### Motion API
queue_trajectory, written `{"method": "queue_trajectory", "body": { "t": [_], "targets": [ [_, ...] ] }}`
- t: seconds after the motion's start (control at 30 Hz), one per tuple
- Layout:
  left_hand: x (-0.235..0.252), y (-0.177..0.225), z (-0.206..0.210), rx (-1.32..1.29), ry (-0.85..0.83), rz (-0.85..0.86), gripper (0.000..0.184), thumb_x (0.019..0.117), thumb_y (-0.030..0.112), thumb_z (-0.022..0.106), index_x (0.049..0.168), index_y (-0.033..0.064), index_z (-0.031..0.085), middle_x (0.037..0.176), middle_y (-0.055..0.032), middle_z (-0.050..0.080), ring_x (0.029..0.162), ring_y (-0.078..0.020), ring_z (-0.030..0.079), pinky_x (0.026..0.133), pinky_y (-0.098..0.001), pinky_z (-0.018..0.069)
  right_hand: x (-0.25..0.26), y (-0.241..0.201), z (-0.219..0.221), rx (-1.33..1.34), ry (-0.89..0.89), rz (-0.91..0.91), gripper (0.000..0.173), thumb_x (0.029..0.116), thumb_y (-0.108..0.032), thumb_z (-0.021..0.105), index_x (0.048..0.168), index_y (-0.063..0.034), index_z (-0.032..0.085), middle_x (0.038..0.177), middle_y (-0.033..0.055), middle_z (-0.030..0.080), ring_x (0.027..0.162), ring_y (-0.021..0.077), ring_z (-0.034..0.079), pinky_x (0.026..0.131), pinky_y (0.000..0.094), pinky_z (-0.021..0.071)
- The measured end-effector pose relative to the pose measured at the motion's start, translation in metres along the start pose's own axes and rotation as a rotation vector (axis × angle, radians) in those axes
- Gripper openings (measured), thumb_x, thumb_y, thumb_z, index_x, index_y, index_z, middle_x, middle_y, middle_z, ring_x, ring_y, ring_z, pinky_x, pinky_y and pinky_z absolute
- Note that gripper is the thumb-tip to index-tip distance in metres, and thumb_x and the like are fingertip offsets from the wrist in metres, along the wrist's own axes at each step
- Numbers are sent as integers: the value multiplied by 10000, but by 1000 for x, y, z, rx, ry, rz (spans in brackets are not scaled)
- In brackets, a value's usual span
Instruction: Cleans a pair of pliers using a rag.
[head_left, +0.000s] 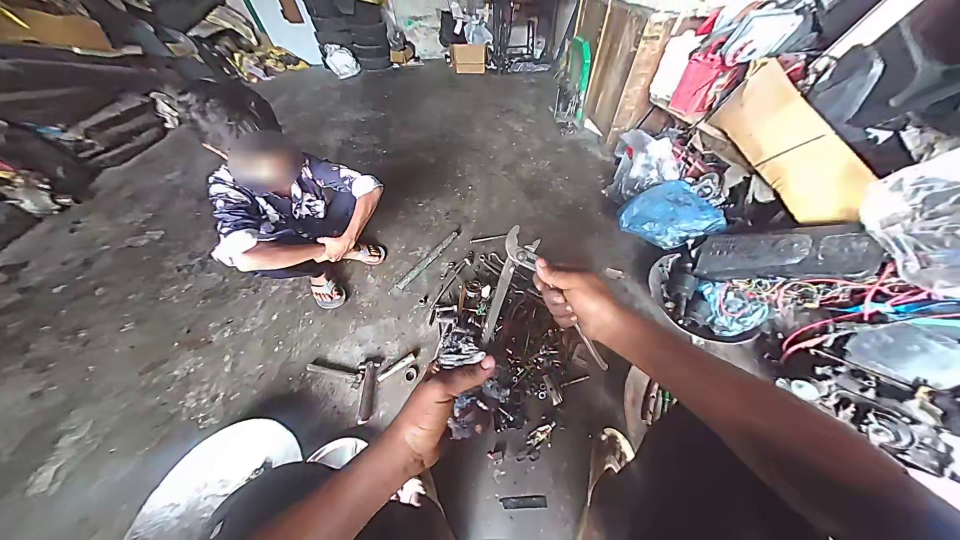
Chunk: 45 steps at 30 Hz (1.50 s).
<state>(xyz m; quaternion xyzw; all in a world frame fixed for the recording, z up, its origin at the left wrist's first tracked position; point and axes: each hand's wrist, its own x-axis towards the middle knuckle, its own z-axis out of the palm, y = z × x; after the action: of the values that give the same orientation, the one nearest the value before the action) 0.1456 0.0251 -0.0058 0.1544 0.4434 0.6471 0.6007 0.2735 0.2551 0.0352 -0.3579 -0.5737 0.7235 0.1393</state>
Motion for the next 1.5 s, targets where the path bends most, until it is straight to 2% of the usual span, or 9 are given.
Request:
{"method": "queue_trajectory", "body": {
  "t": [0.13,0.23,0.33,0.53,0.63,0.83,1.0,1.3,1.5],
  "targets": [
    [-11,5,-10,-78,-188,-70,267,889,414,749,963,157,731,663,-24,628,520,-99,594,532,-271,553,12,-10,-24,44,165,-59,441,1075,-520,428,859,-155,548,516,-85,294,374,23,250,355,184,238],
    [-27,12,-22,-2,-19,118,280,808,360,832,962,143,744,756,-84,703,580,-155,664,534,-312,582,18,-17,-65,-6,393,-184,428,1067,-539,443,838,-185,512,513,-87,275,372,33,237,358,203,248],
    [-8,35,-43,110,159,327,284,962,390,656,1089,137,657,792,-69,680,570,-157,646,508,-330,586,15,-15,-88,-339,470,-299,386,1072,-411,528,847,-105,596,557,-22,400,417,83,337,404,256,320],
    [7,48,-44,448,261,605,316,998,372,611,1106,80,662,882,-61,718,770,-168,714,716,-347,626,-16,-3,-42,-217,132,-61,370,1104,-365,451,843,-125,558,526,-65,314,380,30,263,355,184,248],
    [11,41,-27,634,177,732,425,1014,429,599,1270,90,612,1039,-11,728,962,-119,713,891,-333,612,-34,3,-13,-177,-35,-20,362,1105,-326,448,822,-126,556,526,-74,301,382,18,260,356,172,241],
    [37,32,-2,771,53,659,799,971,462,652,1615,222,244,1477,-63,512,1277,-140,568,1076,-424,504,-57,16,44,-82,-276,77,344,1098,-326,461,837,-125,559,544,-64,317,388,24,274,356,175,263],
    [47,44,1,661,-18,804,521,824,18,822,1290,63,593,1121,-89,701,984,-182,706,864,-399,628,-61,15,57,-83,-341,137,367,1098,-351,467,815,-127,539,530,-64,294,374,23,266,345,173,262],
    [56,54,-10,775,237,898,193,966,239,728,1100,112,672,847,-17,706,673,-101,669,588,-291,584,-62,11,60,-50,-408,215,381,1104,-390,423,845,-134,531,537,-75,265,379,16,248,350,171,248],
    [62,117,-66,375,631,1007,247,1020,238,641,1172,47,606,926,-21,700,809,-127,704,770,-359,621,-71,6,54,-28,-445,169,369,1108,-365,419,849,-129,534,536,-72,283,372,16,265,341,172,269]
  ]
}}
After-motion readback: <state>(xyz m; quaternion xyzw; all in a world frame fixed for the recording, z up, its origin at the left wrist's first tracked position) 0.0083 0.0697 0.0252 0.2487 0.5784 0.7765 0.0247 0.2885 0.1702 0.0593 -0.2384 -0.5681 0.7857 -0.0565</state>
